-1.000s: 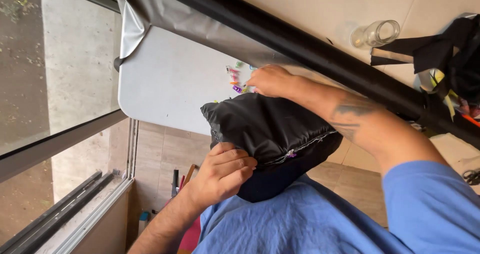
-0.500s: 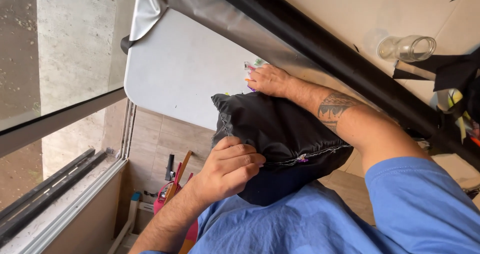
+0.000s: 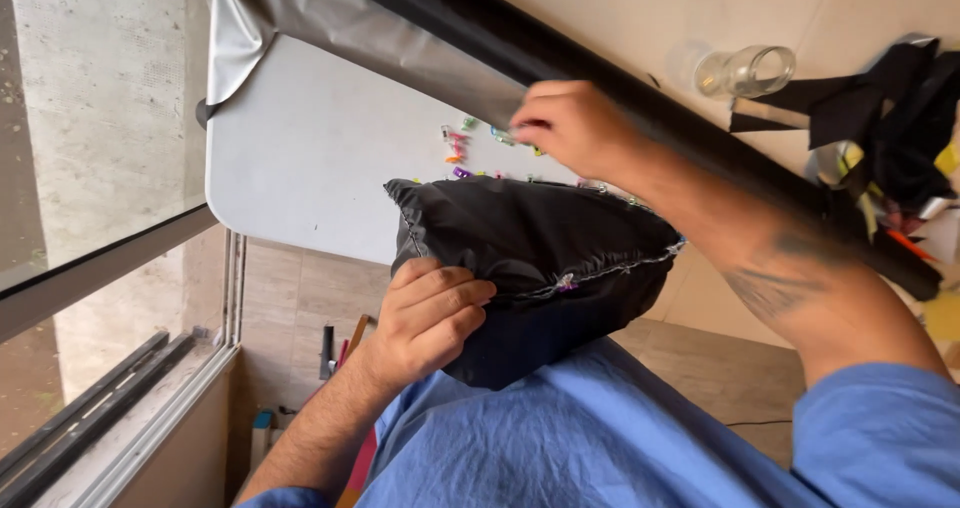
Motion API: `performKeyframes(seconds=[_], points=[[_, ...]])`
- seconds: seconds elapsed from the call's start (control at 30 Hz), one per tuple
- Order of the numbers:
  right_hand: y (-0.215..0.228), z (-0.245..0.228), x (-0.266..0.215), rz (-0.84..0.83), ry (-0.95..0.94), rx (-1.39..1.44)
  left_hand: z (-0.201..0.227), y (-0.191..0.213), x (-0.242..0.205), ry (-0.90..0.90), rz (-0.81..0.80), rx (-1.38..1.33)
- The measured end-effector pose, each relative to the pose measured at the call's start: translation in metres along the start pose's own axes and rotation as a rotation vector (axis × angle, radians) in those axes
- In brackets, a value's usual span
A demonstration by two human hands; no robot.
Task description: Assembling a fabric bag by pinning seams with clips and turning it inside out to inspect the lining.
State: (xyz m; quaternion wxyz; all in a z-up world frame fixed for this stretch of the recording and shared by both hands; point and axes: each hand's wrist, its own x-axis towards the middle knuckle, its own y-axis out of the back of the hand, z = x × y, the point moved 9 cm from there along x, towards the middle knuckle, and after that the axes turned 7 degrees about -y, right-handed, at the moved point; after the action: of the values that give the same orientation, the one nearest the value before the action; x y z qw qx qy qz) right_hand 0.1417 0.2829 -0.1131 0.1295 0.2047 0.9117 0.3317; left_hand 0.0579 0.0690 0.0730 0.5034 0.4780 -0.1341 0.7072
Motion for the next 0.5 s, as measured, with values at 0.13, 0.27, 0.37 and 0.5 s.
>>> performKeyframes(seconds=[0.13,0.27,0.37,0.5], points=[[0.092,-0.123,-0.071,0.005,0.017,0.149,0.002,-0.007,0.006,-0.028,0.020,0.011],[0.090,-0.152,-0.118,0.019,-0.067,0.069,0.010,-0.018,0.011,-0.075,0.033,0.015],[0.084,-0.157,-0.131,0.039,-0.029,-0.016,0.014,-0.029,0.012,-0.114,0.034,0.014],[0.077,-0.160,-0.142,0.090,0.008,-0.040,0.022,-0.038,0.015,-0.148,0.049,0.018]])
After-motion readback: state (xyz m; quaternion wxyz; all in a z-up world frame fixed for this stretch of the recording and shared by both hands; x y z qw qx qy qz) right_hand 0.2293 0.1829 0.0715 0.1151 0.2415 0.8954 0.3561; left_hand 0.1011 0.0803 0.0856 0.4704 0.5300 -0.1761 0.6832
